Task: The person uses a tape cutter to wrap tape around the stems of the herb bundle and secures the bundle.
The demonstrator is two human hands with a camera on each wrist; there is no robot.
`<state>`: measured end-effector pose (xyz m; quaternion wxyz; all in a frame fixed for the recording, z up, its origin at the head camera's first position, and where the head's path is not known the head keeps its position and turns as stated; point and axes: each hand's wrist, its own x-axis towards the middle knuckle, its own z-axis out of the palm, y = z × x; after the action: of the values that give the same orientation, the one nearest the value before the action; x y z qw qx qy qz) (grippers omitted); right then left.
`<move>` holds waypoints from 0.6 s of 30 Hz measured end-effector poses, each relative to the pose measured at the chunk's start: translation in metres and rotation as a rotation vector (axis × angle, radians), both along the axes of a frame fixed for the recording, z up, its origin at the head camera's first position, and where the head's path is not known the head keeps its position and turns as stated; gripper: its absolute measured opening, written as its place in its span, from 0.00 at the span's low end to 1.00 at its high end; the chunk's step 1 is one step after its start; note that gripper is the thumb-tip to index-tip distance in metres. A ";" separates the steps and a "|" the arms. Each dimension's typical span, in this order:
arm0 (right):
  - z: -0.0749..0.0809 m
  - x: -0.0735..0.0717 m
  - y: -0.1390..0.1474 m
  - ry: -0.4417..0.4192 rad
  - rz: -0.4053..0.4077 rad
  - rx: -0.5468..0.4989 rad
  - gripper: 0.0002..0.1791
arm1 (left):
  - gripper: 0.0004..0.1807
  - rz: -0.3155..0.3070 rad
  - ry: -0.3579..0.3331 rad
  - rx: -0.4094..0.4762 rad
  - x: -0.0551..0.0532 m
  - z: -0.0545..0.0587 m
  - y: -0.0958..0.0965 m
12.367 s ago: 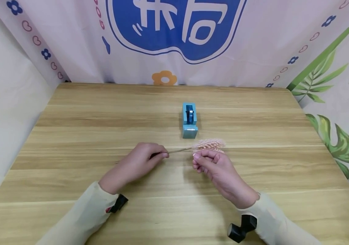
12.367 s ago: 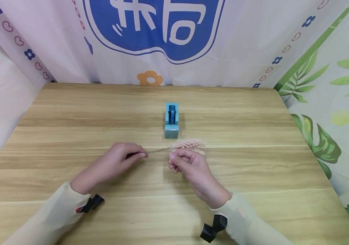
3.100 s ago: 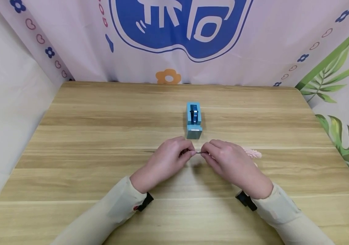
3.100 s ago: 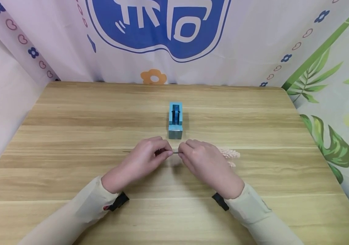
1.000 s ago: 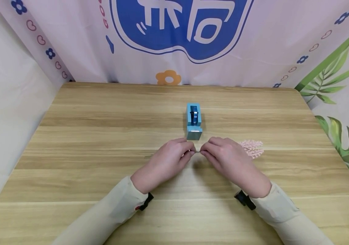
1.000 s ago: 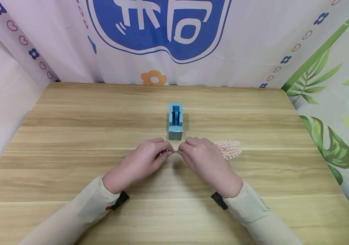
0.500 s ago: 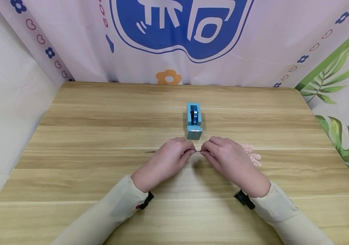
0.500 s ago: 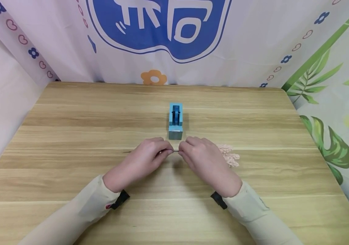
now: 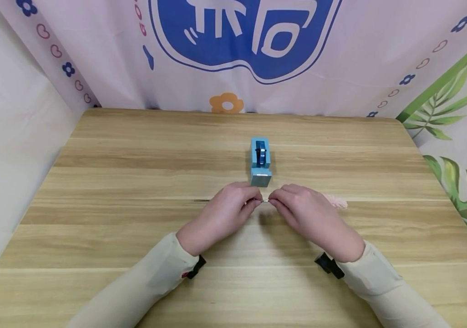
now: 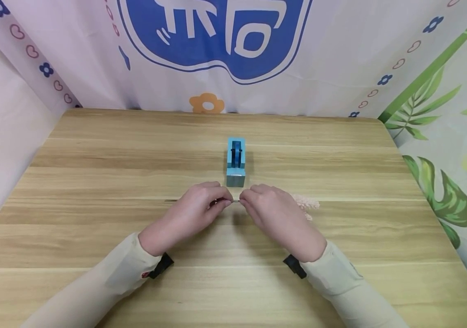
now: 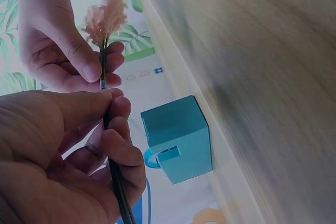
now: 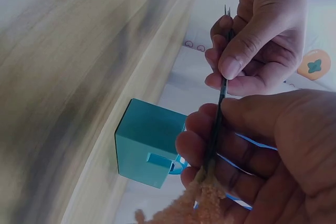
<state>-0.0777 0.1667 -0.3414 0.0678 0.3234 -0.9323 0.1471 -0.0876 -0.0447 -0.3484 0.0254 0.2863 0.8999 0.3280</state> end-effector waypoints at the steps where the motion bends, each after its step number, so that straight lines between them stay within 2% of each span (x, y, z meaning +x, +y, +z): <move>1: 0.000 0.000 0.000 0.005 0.004 0.000 0.05 | 0.04 0.000 0.001 -0.001 0.000 0.000 0.000; 9: -0.002 -0.002 0.001 0.047 0.000 -0.029 0.03 | 0.04 0.017 -0.019 -0.031 -0.001 0.002 0.001; 18: -0.004 -0.002 0.000 0.048 -0.010 -0.051 0.02 | 0.05 0.015 -0.053 -0.038 -0.003 0.004 0.002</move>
<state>-0.0795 0.1670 -0.3456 0.0991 0.3204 -0.9280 0.1625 -0.0904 -0.0429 -0.3448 0.0521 0.2704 0.9070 0.3186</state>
